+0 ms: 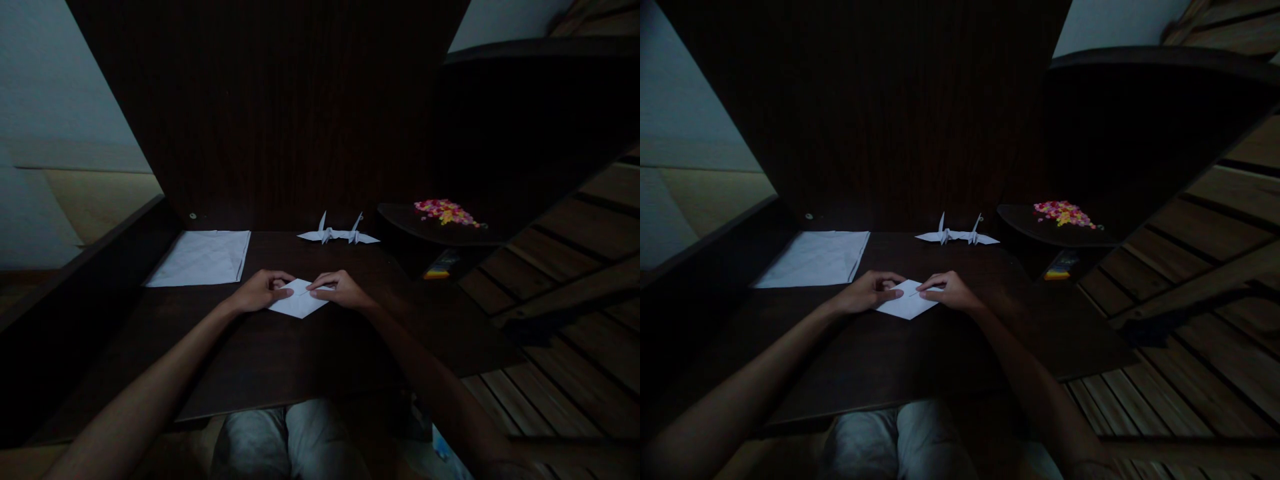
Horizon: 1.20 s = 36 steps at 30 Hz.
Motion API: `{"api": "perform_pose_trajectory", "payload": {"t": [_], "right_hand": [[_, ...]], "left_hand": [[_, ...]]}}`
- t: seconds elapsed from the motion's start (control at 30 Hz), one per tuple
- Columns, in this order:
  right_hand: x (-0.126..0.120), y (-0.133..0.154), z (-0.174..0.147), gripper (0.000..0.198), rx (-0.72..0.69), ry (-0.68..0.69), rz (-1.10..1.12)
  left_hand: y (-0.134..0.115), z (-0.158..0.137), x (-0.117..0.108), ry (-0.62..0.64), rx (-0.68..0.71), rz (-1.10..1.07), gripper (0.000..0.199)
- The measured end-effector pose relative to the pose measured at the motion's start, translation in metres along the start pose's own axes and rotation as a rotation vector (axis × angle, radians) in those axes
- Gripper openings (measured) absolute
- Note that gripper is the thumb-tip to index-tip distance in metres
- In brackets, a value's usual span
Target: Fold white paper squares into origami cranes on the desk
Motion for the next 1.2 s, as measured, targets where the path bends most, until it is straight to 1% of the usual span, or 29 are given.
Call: {"api": "perform_pose_trajectory", "payload": {"t": [0.13, 0.3, 0.43, 0.57, 0.67, 0.83, 0.97, 1.07, 1.2], "right_hand": [[0.001, 0.004, -0.002, 0.027, -0.003, 0.012, -0.041], [0.003, 0.012, -0.004, 0.034, -0.129, 0.047, -0.067], [0.005, 0.012, -0.004, 0.044, -0.217, 0.063, -0.235], [0.010, 0.009, -0.005, 0.060, -0.197, 0.096, -0.420], [0.011, 0.011, -0.007, 0.063, -0.202, 0.112, -0.498], [0.013, 0.014, -0.009, 0.060, -0.252, 0.117, -0.561], [0.013, 0.013, -0.009, 0.056, -0.264, 0.110, -0.584], [0.014, 0.011, -0.009, 0.054, -0.264, 0.116, -0.605], [0.016, 0.011, -0.009, 0.050, -0.277, 0.119, -0.619]], "left_hand": [[-0.001, 0.001, -0.003, -0.037, 0.036, 0.049, 0.044], [-0.001, 0.002, -0.004, -0.057, 0.049, 0.073, 0.044], [0.000, 0.002, -0.005, -0.065, 0.060, 0.094, 0.043], [0.002, 0.002, -0.005, -0.075, 0.072, 0.125, 0.042], [0.001, 0.001, -0.006, -0.102, 0.090, 0.217, 0.040], [-0.006, -0.001, -0.005, -0.164, 0.215, 0.447, 0.031], [-0.012, -0.003, -0.003, -0.218, 0.350, 0.560, 0.027], [-0.017, -0.005, 0.002, -0.190, 0.429, 0.603, 0.021], [-0.022, -0.008, 0.009, -0.110, 0.491, 0.577, 0.022]]}}
Point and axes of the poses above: each hand's wrist, its own z-axis towards the middle knuckle, its own x-axis out of the palm, y = z × x, the point moved 6 cm from there along z, towards the middle knuckle, and after that the axes turned 5 degrees about -y, right-handed, at the moved point
